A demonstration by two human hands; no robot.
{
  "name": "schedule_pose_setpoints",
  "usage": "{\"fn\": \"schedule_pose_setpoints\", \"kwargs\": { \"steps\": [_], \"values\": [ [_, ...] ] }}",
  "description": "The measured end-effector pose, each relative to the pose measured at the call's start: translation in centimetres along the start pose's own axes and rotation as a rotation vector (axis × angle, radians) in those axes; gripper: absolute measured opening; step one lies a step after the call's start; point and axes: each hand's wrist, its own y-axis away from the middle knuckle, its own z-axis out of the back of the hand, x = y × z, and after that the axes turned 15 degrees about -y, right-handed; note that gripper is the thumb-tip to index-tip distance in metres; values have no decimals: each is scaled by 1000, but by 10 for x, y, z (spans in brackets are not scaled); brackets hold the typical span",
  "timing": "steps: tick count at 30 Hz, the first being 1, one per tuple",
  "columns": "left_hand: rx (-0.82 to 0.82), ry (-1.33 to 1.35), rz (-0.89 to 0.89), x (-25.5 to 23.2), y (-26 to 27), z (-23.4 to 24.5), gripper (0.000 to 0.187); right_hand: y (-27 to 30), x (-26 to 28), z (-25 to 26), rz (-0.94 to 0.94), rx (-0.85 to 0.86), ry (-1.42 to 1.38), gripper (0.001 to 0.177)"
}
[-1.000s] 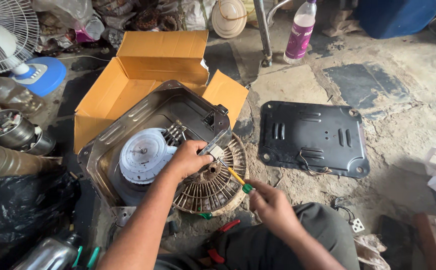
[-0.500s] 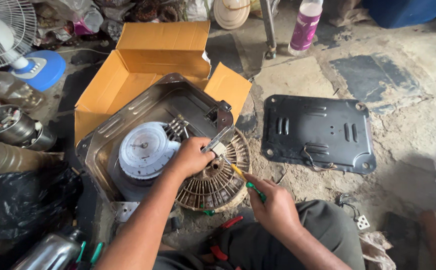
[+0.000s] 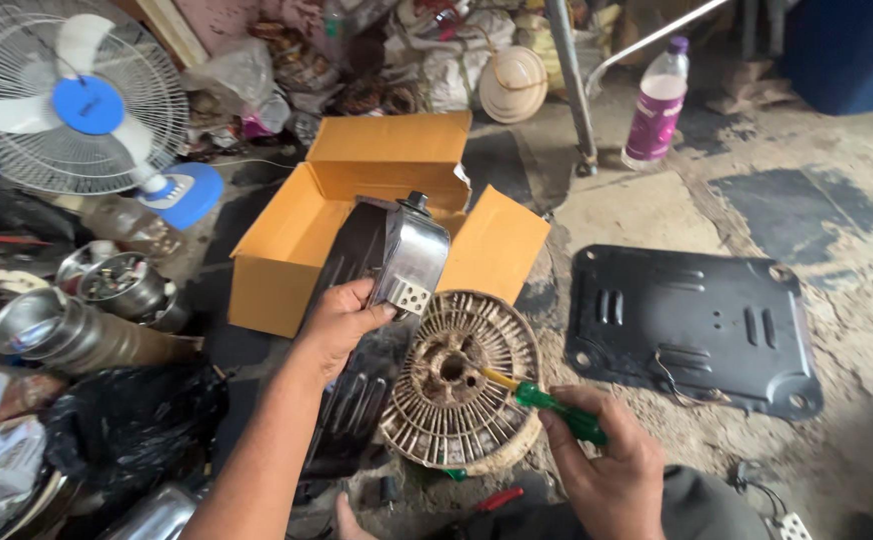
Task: The person repairs an appliance by using a screwdriver to unscrew components from the metal casing, handling wires with pliers, and cutting wires with snips.
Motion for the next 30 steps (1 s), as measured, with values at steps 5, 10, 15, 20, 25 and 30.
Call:
{"fn": "schedule_pose_setpoints", "kwargs": {
  "steps": [5, 10, 15, 20, 25, 30],
  "values": [
    [-26, 77, 20, -1, 9, 16, 31, -7, 19, -25, 133, 21, -85, 22],
    [-40, 39, 7, 0, 12, 19, 30, -20, 36, -44, 148, 31, -119, 21],
    [-22, 70, -29, 4, 15, 20, 29, -30, 40, -59, 266, 52, -167, 20],
    [-19, 87, -41, 8, 16, 21, 30, -29, 42, -66, 243, 53, -106, 22],
    [-10, 99, -62, 10, 16, 17, 30, -35, 59, -64, 197, 113, -4, 18],
    [-14, 101, -7, 16, 14, 11, 27, -43, 88, -65, 378, 270, 130, 19]
  ]
}}
